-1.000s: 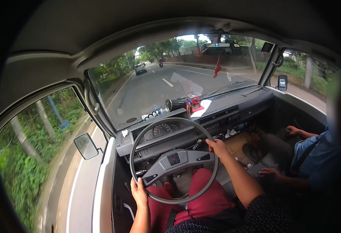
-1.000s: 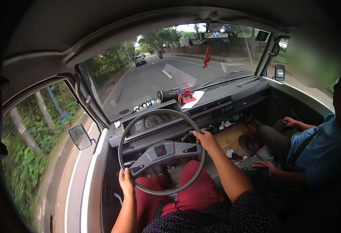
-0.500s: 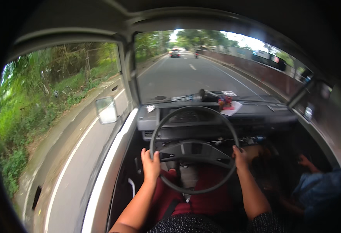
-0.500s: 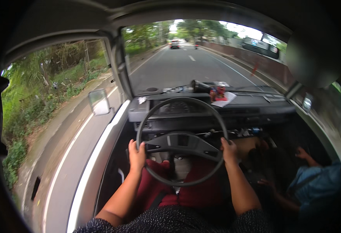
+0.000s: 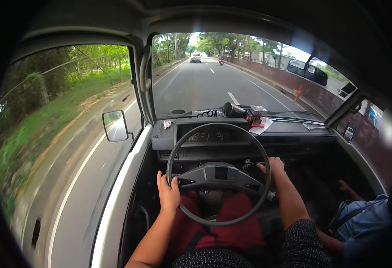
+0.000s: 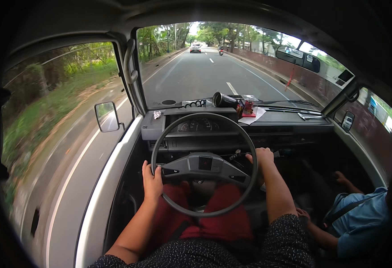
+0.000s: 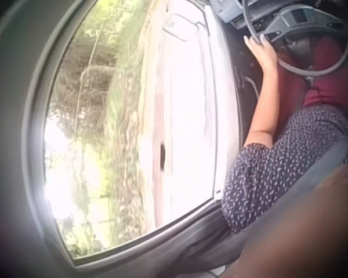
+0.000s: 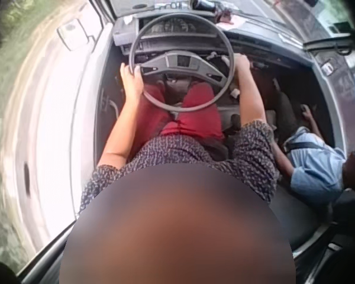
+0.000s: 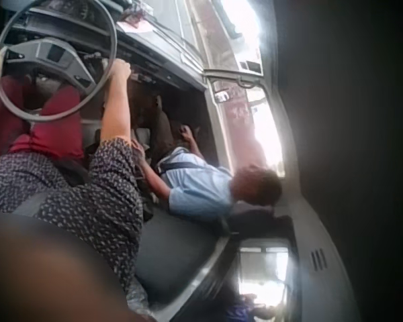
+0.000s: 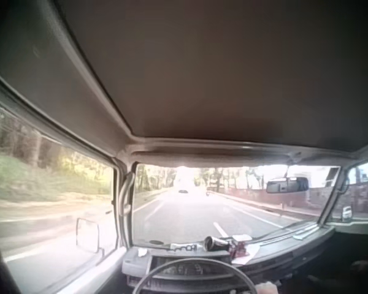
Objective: The person drives a van along a two-lane road, steering with both hands and occasionally glancing at the passenger. The vehicle follows traffic, passes other cars and motorcycles, and navigates through intersections and commercial areas.
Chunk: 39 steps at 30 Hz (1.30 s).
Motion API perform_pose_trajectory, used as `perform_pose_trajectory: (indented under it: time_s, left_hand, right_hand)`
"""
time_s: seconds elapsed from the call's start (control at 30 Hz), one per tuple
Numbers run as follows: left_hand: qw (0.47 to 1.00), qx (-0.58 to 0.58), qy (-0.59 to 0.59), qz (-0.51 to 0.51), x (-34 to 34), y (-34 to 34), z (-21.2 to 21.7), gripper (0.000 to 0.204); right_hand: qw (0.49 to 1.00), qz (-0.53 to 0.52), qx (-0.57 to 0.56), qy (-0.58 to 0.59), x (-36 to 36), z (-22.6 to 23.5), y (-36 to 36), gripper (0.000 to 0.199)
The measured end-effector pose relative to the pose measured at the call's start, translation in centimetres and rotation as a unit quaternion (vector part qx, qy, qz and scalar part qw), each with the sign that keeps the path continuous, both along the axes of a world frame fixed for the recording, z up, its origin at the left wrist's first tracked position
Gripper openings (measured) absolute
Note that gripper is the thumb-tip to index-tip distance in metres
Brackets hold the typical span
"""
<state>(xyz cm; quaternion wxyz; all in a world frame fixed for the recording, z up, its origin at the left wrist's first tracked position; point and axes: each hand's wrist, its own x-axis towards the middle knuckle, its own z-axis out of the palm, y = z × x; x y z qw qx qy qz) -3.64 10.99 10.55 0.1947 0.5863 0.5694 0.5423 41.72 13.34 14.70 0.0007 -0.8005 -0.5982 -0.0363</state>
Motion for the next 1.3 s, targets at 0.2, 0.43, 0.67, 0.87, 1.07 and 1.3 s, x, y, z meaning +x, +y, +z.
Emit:
perform_pose_trajectory:
  time_s: [0.2,0.43,0.67,0.87,1.07,1.3]
  left_hand:
    - [0.999,0.029,-0.006,0.014,-0.3,-0.2,-0.8,0.04]
    - [0.999,0.024,-0.046,0.016,0.4,-0.8,-1.7,0.039]
    - [0.995,0.055,-0.086,0.016,0.8,-1.6,-2.5,0.035]
    - [0.995,0.034,-0.092,0.004,0.8,-1.8,-2.2,0.04]
    - [0.996,0.03,-0.08,-0.005,0.5,-1.5,-1.4,0.043]
    - [0.993,0.057,-0.103,-0.027,-1.0,2.0,-2.7,0.054]
  right_hand:
    - [0.996,-0.015,-0.082,0.005,0.0,-5.3,-3.5,0.051]
    - [0.952,0.121,-0.082,0.268,0.9,-8.6,-5.2,0.069]
    - [0.973,0.068,-0.089,0.203,0.8,-8.8,-4.9,0.068]
    - [0.989,-0.001,-0.078,0.124,-1.4,-7.7,-6.3,0.06]
    - [0.989,0.0,-0.077,0.128,-4.0,-4.3,-7.6,0.056]
    - [0.984,0.004,-0.067,0.166,-3.8,-3.6,-8.4,0.045]
